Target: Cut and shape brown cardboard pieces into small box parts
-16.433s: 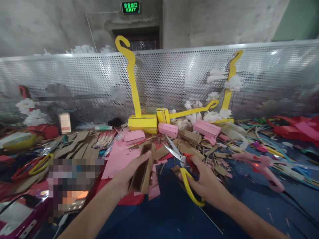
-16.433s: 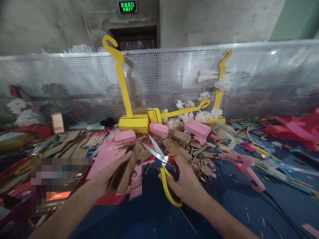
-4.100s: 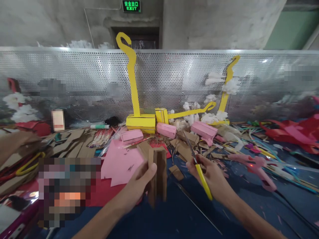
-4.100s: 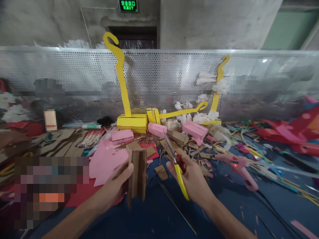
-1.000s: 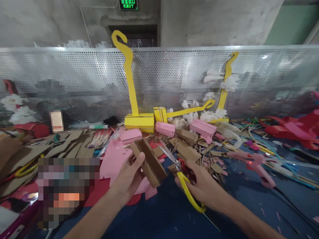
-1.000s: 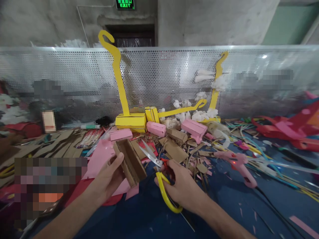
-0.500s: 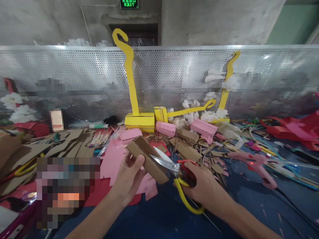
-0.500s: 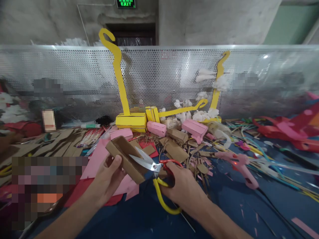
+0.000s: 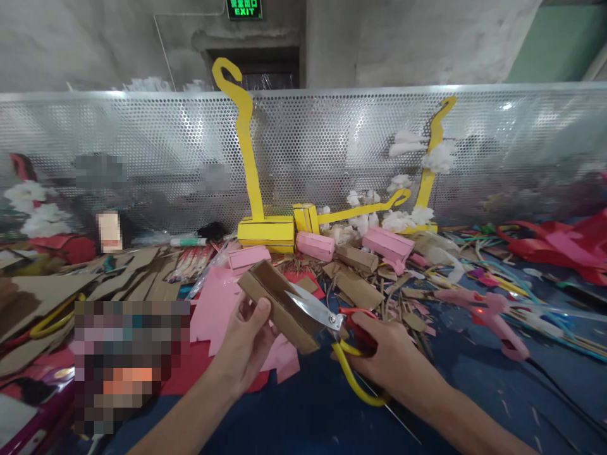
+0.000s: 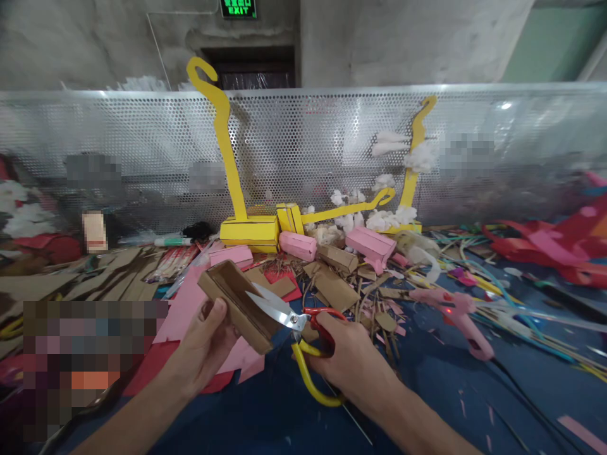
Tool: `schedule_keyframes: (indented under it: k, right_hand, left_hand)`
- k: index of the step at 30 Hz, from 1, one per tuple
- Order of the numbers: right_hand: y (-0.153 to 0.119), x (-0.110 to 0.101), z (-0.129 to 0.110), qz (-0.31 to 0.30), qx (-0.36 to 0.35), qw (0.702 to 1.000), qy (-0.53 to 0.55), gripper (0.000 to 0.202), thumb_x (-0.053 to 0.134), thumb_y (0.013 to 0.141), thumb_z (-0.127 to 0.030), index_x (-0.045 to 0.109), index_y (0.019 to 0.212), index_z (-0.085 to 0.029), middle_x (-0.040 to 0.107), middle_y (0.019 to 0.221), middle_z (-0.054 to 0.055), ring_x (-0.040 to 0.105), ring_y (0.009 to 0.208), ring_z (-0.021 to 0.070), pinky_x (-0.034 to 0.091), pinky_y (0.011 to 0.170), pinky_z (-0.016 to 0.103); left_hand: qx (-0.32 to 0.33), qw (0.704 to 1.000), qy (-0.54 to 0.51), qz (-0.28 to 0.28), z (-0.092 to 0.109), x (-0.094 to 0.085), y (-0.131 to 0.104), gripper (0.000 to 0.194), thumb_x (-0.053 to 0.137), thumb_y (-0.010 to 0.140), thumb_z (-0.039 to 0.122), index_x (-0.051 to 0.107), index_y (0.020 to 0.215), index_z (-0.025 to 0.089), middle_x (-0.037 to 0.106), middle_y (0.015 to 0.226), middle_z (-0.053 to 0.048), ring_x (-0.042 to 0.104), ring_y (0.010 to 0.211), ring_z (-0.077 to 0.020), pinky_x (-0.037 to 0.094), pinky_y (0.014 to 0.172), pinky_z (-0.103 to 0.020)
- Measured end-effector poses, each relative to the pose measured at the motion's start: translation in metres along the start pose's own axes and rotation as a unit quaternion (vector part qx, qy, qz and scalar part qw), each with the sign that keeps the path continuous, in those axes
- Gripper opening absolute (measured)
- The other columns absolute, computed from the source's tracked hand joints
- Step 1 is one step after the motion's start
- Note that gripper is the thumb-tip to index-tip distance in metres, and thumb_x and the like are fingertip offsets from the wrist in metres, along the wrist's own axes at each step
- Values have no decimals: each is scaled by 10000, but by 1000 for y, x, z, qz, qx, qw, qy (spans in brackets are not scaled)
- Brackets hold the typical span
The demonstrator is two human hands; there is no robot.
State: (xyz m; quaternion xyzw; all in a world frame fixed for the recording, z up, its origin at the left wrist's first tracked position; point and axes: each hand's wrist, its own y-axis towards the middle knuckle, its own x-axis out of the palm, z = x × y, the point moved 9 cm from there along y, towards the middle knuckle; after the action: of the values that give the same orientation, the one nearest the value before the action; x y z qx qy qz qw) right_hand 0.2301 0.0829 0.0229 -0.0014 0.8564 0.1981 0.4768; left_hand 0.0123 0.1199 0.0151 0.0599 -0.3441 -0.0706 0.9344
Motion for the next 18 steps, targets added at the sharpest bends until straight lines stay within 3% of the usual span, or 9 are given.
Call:
schedule_keyframes:
  k: [4,10,14,18]
  right_hand:
    - [-1,1,3,4,-1,1000,-3,262,778,792,-428,630,767,-213,530,575,-49,386,519,124,293,502,251]
    - [-1,6,11,-3,20,1000,1,279,765,811,-449,606,783,-222,553,588,-43,418,526,135,311,512,258]
    - [0,5,7,2,13,999,31,239,728,842,-396,609,949,-219,701,850,33,615,695,198,435,626,290]
    - [0,-1,4,20,13,1000,15,428,756,810,-412,588,1154,-221,693,1135,101,679,954,286,495,793,365]
  left_hand:
    - [1,1000,-6,-3,0,1,1,505,890,763,345,676,1215,281,791,1034,-16,745,938,-181,607,824,-274]
    - [1,1000,0,8,0,-2,3,565,910,730,362,662,1227,257,791,1030,-43,724,1065,-244,603,874,-329]
    - [7,1000,3,1,1,0,3,534,895,754,356,666,1228,270,777,1089,-51,701,1114,-242,596,891,-334]
    - [3,1000,10,-8,-1,2,2,524,888,763,359,663,1231,286,768,1105,-55,690,1129,-245,600,887,-346]
